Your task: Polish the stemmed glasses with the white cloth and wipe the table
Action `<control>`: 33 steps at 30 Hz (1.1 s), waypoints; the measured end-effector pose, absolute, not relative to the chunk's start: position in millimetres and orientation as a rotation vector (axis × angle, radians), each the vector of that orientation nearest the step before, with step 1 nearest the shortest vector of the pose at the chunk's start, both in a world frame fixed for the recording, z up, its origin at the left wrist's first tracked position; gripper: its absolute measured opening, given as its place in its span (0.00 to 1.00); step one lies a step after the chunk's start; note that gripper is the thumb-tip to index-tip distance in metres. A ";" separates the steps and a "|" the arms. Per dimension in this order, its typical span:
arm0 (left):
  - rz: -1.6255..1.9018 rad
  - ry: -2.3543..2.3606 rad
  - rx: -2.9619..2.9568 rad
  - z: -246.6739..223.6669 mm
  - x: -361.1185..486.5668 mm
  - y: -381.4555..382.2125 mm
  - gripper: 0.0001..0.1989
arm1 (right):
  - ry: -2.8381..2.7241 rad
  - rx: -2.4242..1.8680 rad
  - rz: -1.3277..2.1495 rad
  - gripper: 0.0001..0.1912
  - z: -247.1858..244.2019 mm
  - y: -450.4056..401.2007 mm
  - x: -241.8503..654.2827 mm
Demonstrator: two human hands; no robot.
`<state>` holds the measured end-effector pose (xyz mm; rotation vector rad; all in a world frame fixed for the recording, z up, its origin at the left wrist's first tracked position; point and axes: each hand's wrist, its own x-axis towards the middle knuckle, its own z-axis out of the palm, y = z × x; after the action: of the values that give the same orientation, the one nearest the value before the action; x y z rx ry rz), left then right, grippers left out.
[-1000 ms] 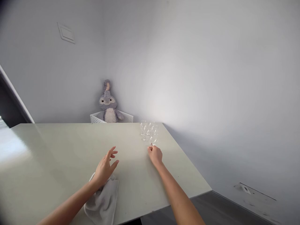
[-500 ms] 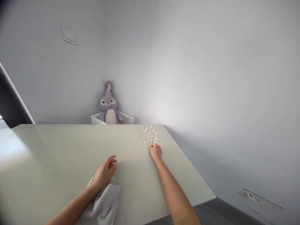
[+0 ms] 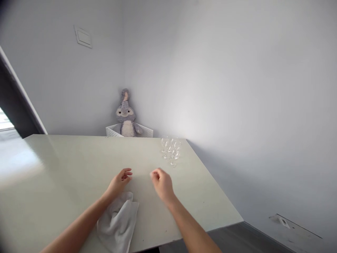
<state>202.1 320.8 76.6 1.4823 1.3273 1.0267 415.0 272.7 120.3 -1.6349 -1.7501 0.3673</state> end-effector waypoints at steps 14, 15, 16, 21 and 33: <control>0.198 1.132 2.367 108.3 166.5 297.4 0.08 | -2.331 -1.435 0.519 0.18 98.8 222.3 360.6; 0.191 1.110 2.384 106.8 169.9 296.8 0.06 | -2.331 -1.421 0.555 0.17 98.2 219.6 360.0; 0.179 1.098 2.389 106.5 171.7 296.8 0.05 | -2.327 -1.408 0.595 0.15 97.6 216.7 359.3; 0.189 1.211 2.223 128.3 167.8 304.3 0.07 | -2.086 -1.415 0.812 0.06 96.0 201.0 356.5; 0.802 1.368 2.477 186.6 199.1 347.5 0.24 | -1.585 -1.421 0.318 0.15 83.5 190.6 378.8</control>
<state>199.1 347.5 186.6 2.4774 1.3682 0.8023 378.8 190.6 83.5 -1.4212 -1.5850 0.3185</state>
